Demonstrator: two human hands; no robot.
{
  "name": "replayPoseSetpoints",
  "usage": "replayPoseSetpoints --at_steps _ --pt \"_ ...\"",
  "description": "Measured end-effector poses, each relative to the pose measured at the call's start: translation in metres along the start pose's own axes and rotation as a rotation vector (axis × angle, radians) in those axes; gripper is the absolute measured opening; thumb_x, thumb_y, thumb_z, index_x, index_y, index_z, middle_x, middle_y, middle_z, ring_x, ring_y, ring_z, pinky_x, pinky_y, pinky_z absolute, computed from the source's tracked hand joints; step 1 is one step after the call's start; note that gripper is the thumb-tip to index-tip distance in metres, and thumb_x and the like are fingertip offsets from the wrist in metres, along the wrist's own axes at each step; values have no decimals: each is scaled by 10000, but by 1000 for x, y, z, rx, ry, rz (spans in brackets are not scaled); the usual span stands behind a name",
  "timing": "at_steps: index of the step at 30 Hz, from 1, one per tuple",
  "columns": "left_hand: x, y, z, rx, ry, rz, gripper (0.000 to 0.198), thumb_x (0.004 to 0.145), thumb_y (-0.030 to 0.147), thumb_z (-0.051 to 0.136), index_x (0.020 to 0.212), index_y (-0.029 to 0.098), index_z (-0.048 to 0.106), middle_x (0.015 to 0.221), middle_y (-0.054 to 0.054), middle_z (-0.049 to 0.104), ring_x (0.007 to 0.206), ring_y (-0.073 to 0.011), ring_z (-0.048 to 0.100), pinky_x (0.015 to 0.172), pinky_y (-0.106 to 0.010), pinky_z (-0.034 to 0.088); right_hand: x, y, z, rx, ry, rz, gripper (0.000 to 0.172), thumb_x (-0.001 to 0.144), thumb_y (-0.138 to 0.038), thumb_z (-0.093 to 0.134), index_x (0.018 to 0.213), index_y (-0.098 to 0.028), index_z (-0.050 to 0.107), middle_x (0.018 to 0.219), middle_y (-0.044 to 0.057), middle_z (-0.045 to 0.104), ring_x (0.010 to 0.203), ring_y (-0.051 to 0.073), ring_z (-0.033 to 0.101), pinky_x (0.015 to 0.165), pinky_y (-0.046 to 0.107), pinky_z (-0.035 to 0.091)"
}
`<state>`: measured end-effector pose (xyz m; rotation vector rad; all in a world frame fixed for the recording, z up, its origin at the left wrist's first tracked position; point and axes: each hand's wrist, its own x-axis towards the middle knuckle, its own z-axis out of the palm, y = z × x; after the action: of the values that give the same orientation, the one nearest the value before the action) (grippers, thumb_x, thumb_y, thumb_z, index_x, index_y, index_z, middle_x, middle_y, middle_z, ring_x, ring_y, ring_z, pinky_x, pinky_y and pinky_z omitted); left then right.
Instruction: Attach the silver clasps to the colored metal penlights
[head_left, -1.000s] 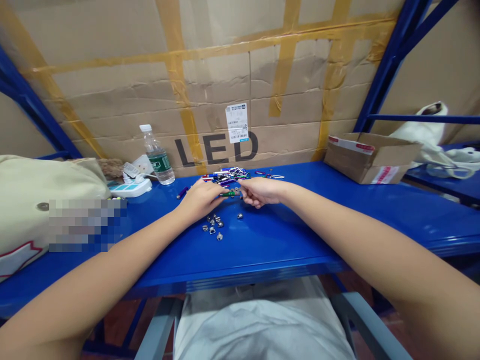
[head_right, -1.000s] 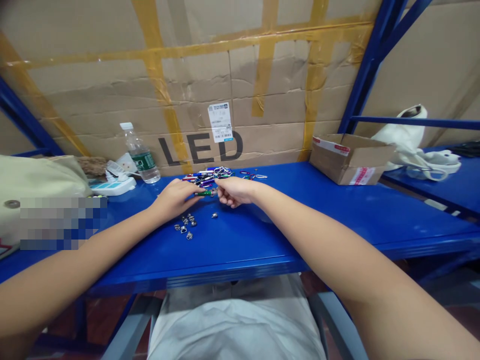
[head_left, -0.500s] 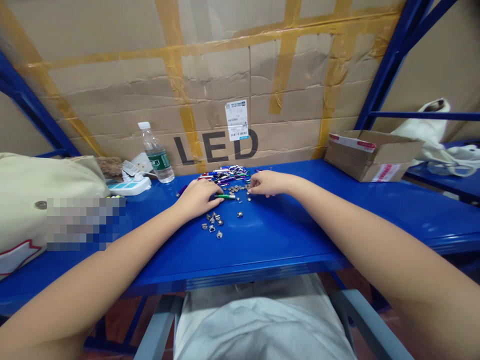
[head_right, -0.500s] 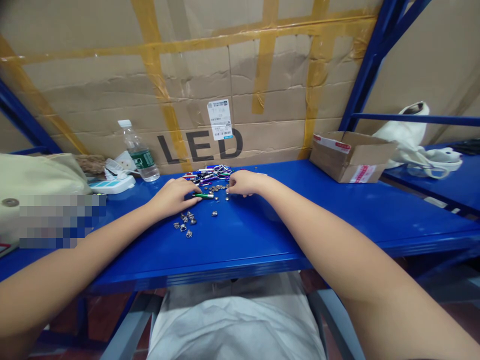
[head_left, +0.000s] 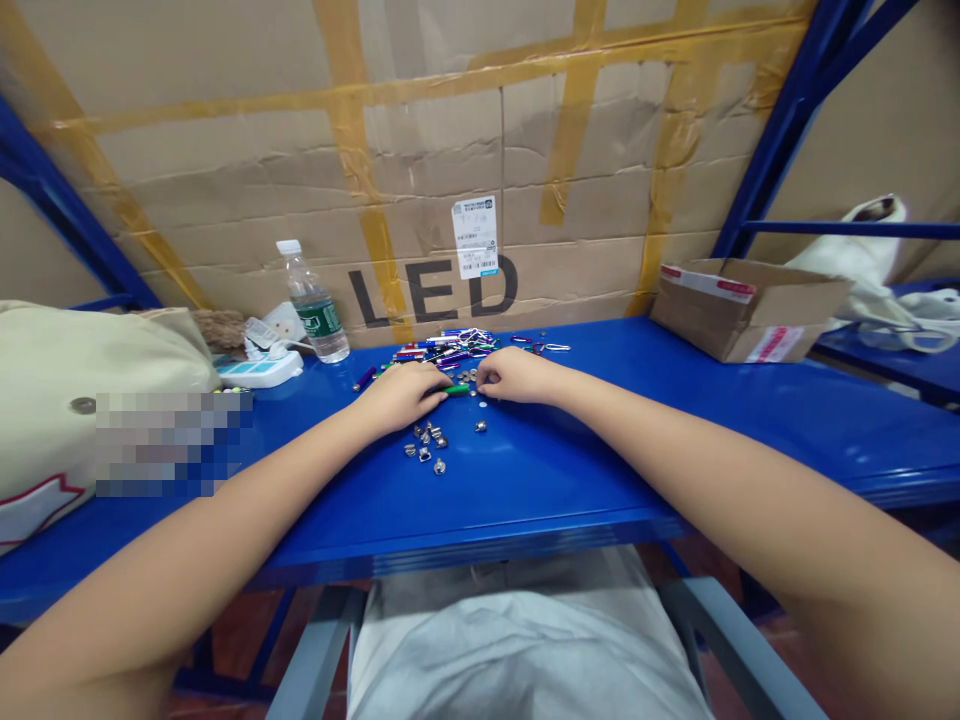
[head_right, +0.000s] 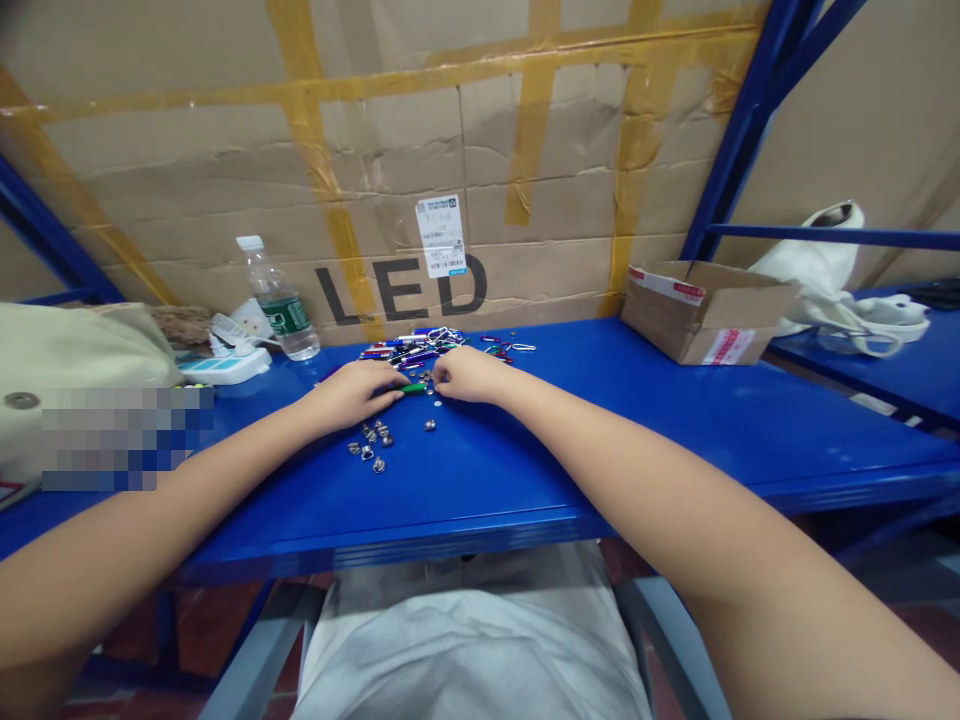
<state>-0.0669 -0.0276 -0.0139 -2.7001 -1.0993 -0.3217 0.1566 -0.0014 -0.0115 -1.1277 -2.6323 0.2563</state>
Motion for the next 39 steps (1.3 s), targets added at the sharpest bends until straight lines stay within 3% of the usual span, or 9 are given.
replayPoseSetpoints --at_steps 5,11,20,27,33,39 --pt "-3 -1 -3 -104 46 -67 200 875 235 517 1039 180 619 1018 -70 693 941 -223 643 839 -372 496 -1 -2 0 15 15 11 234 811 -374 615 864 -169 715 832 63 710 718 169 592 620 259 381" --pt "-6 0 -7 -258 113 -59 153 841 275 552 951 172 578 887 -38 690 794 -174 656 748 -309 523 5 -2 8 87 7 -24 163 775 -164 605 892 -169 718 865 55 726 791 169 627 698 249 423" --pt "-7 6 -7 -309 114 -42 165 816 296 562 931 179 583 892 -34 696 797 -169 660 752 -296 527 -4 -7 -3 217 0 36 89 719 -162 637 805 -156 662 679 8 622 610 119 519 579 234 359" --pt "-8 6 -5 -398 117 -62 170 799 310 562 905 178 578 841 -25 699 742 -169 649 704 -292 518 -7 -24 -5 416 246 -146 136 783 -279 612 851 -162 627 647 -31 508 629 110 443 607 238 329" --pt "-8 5 -4 -408 114 -43 165 800 301 557 909 179 583 849 -23 701 749 -168 651 700 -286 512 -5 -28 1 267 282 -276 92 819 -247 577 833 -172 627 675 -9 537 664 128 462 651 250 338" --pt "-9 4 -5 -400 125 -29 157 796 279 559 915 180 583 885 -31 704 787 -171 657 735 -294 522 -6 -25 -3 132 250 -434 101 817 -183 558 858 -168 649 854 46 646 789 154 545 731 262 370"
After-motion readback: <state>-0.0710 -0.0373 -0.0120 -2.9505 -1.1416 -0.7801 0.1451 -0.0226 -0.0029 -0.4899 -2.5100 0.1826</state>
